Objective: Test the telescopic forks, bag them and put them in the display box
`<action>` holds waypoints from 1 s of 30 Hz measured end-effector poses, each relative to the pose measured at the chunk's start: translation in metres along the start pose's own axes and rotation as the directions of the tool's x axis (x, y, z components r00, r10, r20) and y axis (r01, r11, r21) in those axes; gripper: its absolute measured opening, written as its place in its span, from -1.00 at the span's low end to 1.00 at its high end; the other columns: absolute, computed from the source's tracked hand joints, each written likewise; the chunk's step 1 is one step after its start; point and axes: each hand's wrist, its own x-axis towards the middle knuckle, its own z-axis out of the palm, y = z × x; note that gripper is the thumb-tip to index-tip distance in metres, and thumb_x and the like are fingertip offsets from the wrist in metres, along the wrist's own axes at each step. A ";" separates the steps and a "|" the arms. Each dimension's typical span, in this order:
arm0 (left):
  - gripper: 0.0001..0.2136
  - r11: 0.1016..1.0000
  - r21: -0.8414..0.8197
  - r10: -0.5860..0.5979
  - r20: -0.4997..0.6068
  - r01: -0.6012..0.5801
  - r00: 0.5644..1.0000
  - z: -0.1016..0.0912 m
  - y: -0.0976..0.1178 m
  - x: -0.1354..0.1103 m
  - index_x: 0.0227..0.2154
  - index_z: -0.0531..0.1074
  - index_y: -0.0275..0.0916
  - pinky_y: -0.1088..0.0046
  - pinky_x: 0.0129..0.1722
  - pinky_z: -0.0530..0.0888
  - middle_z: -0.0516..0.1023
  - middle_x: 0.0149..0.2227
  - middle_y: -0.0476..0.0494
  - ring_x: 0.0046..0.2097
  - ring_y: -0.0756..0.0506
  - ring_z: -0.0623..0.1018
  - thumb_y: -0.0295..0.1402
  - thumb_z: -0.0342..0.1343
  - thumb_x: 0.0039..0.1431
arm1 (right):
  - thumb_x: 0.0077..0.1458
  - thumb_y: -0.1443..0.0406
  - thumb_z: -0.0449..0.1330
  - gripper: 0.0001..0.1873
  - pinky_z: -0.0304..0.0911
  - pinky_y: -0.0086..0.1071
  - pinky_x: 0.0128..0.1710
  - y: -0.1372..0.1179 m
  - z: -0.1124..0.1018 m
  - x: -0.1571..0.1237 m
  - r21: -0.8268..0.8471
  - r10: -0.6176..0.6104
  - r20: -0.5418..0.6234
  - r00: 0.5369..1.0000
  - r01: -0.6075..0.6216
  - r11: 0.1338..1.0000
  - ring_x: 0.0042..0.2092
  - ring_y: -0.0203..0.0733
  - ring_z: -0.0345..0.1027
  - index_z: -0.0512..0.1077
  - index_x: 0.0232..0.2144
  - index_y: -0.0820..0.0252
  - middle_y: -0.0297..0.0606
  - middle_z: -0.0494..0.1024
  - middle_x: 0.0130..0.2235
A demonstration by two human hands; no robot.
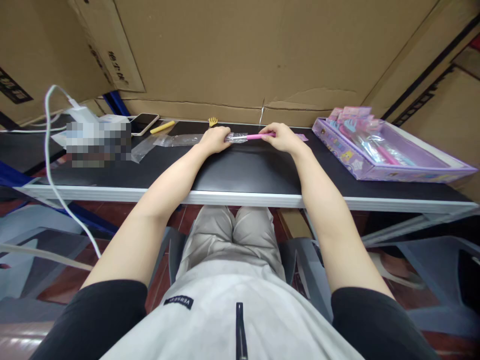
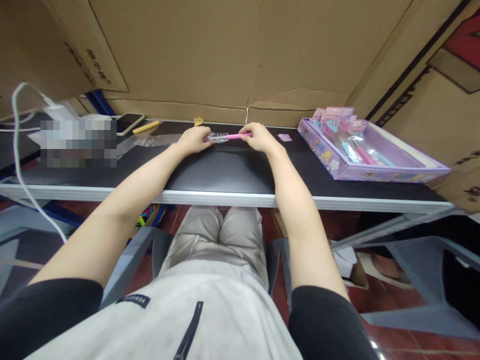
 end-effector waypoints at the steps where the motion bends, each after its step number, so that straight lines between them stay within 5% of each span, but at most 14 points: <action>1: -0.77 1.000 0.005 0.007 0.004 -0.007 1.000 -0.001 0.001 0.000 0.01 0.60 -0.24 0.22 0.10 0.52 0.70 0.06 -0.38 0.14 -0.37 0.65 -0.35 0.20 0.35 | 0.26 0.09 0.42 -0.67 0.45 -0.08 0.12 0.002 0.003 0.002 0.021 -0.024 -0.011 1.000 0.024 0.999 -0.02 0.09 0.56 0.75 -0.08 0.19 -0.03 0.74 -0.07; 16: -0.78 0.994 -0.035 0.103 -0.038 -0.104 0.994 0.007 0.005 0.004 -0.03 0.61 -0.22 0.25 0.05 0.51 0.72 -0.02 -0.32 0.07 -0.33 0.66 -0.29 0.23 0.34 | 0.24 0.03 0.46 -0.66 0.39 -0.14 0.03 -0.002 0.030 0.010 0.082 -0.075 -0.061 0.995 0.079 0.993 -0.10 0.00 0.47 0.70 -0.20 0.20 -0.06 0.68 -0.14; 30: -0.74 0.978 -0.057 0.200 -0.033 -0.202 0.979 0.011 0.005 0.007 -0.08 0.60 -0.25 0.24 -0.02 0.48 0.71 -0.07 -0.34 0.02 -0.35 0.66 -0.19 0.28 0.28 | 0.18 0.00 0.50 -0.61 0.33 -0.21 -0.05 -0.010 0.026 0.008 0.043 0.020 -0.062 0.998 -0.017 0.999 -0.16 -0.04 0.42 0.62 -0.31 0.22 -0.14 0.64 -0.27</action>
